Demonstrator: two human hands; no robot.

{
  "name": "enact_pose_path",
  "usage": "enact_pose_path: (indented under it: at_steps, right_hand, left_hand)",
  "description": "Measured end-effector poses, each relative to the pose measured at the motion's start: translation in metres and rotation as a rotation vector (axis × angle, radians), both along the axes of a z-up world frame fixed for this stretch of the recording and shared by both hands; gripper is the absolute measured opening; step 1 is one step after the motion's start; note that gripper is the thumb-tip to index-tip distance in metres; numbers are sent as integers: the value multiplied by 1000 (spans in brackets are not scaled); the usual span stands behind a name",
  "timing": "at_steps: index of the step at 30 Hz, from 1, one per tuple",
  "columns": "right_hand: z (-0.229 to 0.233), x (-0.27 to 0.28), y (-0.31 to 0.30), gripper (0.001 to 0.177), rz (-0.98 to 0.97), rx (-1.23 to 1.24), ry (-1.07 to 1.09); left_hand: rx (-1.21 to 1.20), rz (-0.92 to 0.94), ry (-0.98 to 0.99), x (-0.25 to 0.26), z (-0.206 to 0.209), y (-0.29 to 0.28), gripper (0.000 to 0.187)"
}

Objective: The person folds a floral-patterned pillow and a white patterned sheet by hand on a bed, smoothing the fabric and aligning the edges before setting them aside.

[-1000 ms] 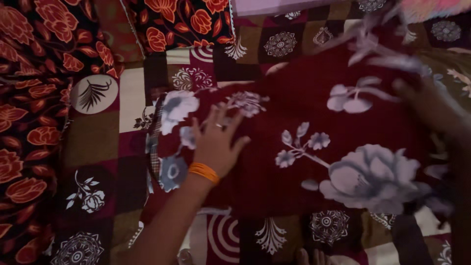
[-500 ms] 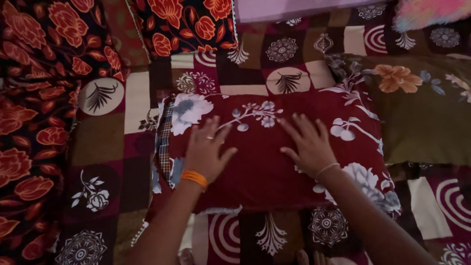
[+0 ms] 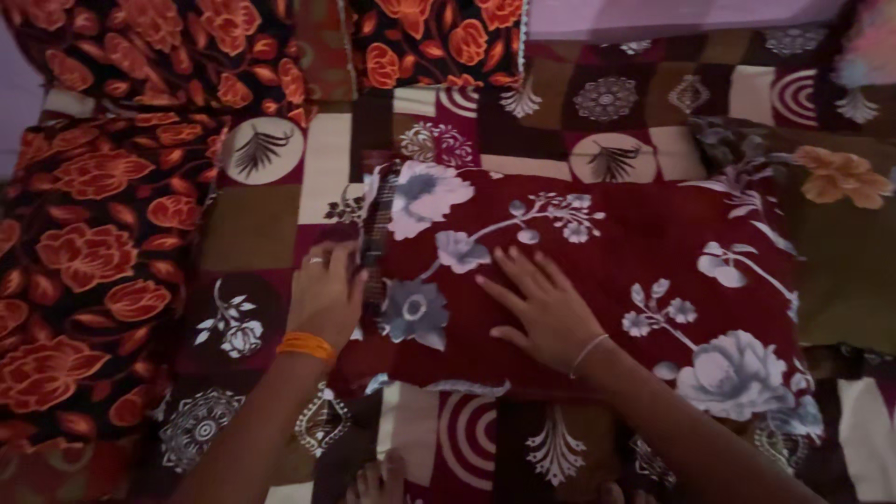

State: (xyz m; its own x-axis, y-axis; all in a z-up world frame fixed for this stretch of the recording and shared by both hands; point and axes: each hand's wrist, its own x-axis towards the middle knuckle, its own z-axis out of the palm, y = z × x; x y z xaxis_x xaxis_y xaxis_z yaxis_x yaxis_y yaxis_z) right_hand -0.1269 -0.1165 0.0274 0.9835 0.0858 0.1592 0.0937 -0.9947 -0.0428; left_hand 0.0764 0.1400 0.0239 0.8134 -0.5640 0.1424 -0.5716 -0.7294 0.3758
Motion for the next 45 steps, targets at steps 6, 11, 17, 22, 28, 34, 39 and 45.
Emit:
enact_pose_path:
  at_steps: [6, 11, 17, 22, 28, 34, 39, 45]
  right_hand:
    - [0, 11, 24, 70, -52, 46, 19]
    - [-6, 23, 73, 55, 211, 117, 9]
    - [-37, 50, 125, 47, 367, 133, 221]
    - [-44, 58, 140, 46, 296, 139, 285]
    - [-28, 61, 133, 40, 212, 394, 203]
    - [-36, 61, 106, 37, 92, 811, 249]
    - [-69, 66, 124, 45, -44, 1072, 328]
    - [-48, 60, 150, 71, -345, 1210, 778]
  left_hand:
    - [102, -483, 19, -7, -1, 35, 51]
    - [260, -391, 101, -4, -4, 22, 53]
    - [156, -115, 121, 7, -17, 10, 27]
    - [20, 245, 351, 21, -36, -12, 45]
    - [-9, 169, 182, 27, -30, -39, 32]
    - [94, -107, 71, -8, -20, -19, 25]
    - [375, -86, 164, -15, -50, -17, 37]
    - [249, 38, 277, -4, -23, -24, 31]
